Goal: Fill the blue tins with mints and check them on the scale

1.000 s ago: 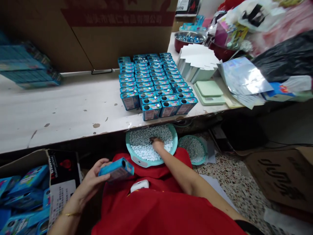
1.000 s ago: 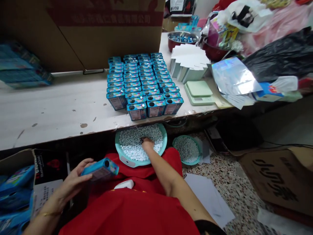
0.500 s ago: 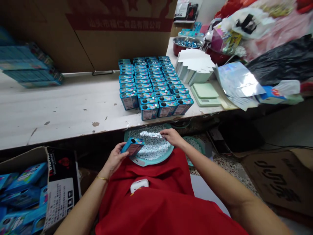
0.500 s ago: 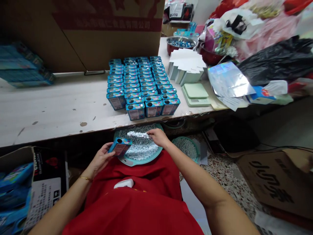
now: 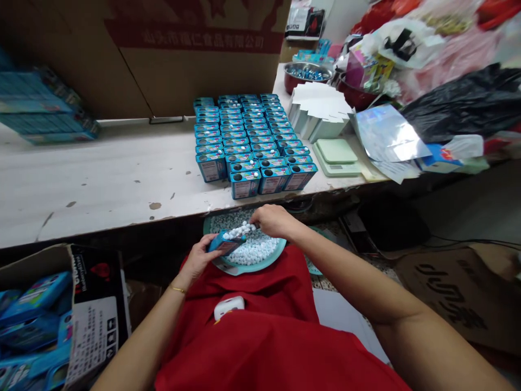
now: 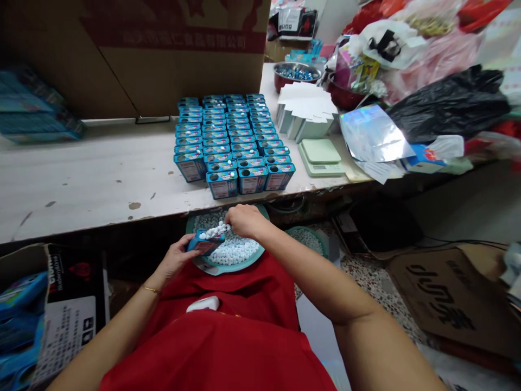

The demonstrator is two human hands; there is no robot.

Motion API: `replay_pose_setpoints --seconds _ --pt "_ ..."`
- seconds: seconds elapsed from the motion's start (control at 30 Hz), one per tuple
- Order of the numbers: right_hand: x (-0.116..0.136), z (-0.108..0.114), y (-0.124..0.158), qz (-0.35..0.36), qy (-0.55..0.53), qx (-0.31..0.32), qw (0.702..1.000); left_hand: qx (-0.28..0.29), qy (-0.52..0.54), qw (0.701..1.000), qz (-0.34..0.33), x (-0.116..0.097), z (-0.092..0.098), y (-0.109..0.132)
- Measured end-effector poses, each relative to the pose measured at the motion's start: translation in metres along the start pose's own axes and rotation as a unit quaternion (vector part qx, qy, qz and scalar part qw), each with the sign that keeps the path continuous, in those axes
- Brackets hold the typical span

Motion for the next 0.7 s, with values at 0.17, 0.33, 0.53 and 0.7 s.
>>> replay_pose_setpoints --seconds 0.17,0.33,0.53,0.7 --pt "0.030 0.013 0.007 -0.020 0.073 -0.001 0.997 -0.011 -0.109 0.994 -0.030 0.000 0.001 -0.007" --pt "0.043 0.023 0.023 0.006 0.094 -0.034 0.995 -0.023 -0.146 0.989 -0.028 0.008 0.005 -0.011" --pt "-0.049 -0.051 0.008 -0.165 -0.041 0.022 0.985 -0.104 -0.074 0.991 -0.043 0.019 0.031 -0.001" --pt "-0.041 -0.146 -0.054 -0.200 -0.134 0.046 0.969 -0.132 0.005 0.990 -0.041 0.028 0.033 0.001"
Point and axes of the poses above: each hand's wrist, its own y-axis away from the middle knuckle, its own z-axis out of the back of the hand, x = y × z, the point moved 7 cm from there along -y, towards the middle knuckle, and after that the axes turned 13 degrees about x, right-handed, at the moved point
